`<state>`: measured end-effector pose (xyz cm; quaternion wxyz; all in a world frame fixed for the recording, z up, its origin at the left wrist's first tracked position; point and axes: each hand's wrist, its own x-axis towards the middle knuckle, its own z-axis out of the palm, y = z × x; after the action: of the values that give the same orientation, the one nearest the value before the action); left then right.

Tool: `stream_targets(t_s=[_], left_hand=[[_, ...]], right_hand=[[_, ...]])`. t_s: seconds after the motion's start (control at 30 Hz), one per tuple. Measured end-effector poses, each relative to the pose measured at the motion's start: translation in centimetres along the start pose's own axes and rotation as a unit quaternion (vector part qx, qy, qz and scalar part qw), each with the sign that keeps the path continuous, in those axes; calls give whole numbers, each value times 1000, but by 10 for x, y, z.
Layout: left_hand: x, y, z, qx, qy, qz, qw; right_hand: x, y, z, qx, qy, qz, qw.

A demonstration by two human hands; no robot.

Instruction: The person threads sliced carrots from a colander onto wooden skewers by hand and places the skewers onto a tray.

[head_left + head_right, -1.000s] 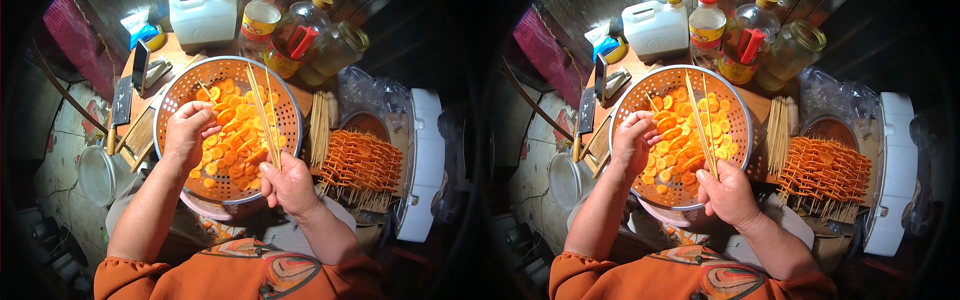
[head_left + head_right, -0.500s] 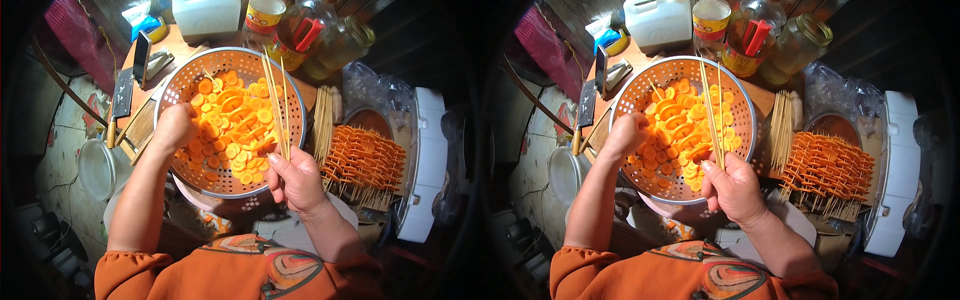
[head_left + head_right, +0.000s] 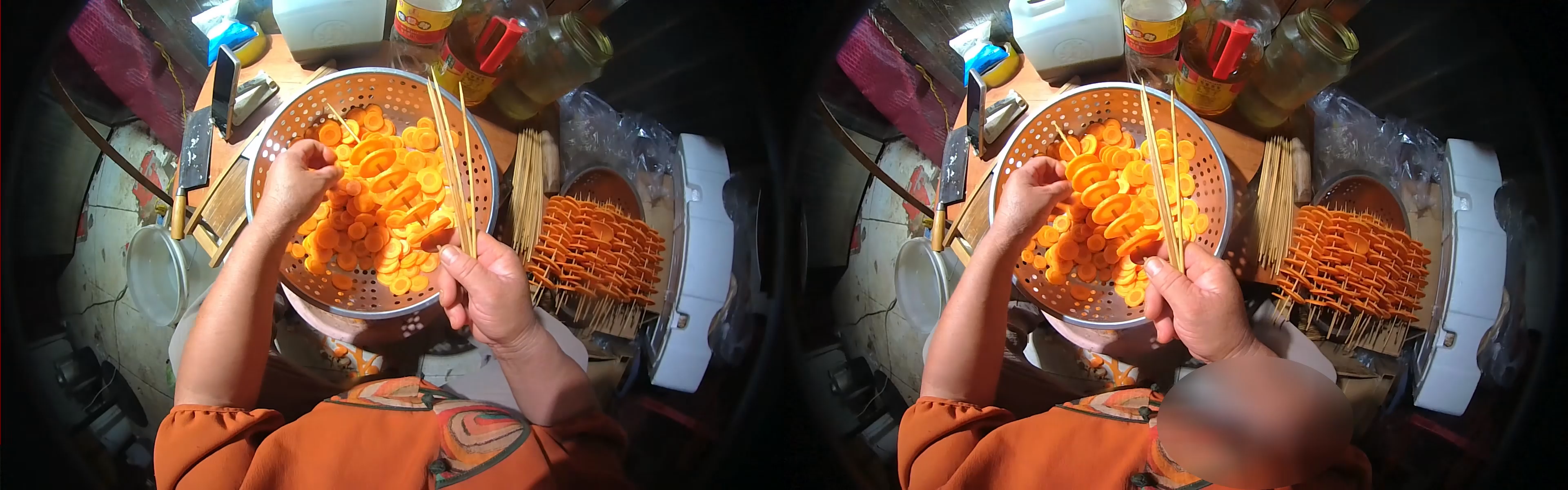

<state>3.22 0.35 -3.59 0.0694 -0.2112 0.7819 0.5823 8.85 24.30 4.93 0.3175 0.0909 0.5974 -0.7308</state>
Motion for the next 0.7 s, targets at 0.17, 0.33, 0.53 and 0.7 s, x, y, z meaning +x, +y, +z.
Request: stream_targets(t_s=[0.17, 0.33, 0.53, 0.7], left_hand=[[-11, 3, -9, 592, -281, -32, 755], [-20, -1, 3, 580, -296, -27, 758], [-9, -11, -4, 337, -29, 60, 939], [-8, 1, -9, 584, -222, -52, 779]], right_hand=[[-1, -3, 4, -6, 7, 2, 1000], [-1, -4, 8, 4, 0, 11, 1000], [-1, -1, 4, 3, -2, 8, 1000], [-1, -2, 5, 1, -2, 6, 1000]])
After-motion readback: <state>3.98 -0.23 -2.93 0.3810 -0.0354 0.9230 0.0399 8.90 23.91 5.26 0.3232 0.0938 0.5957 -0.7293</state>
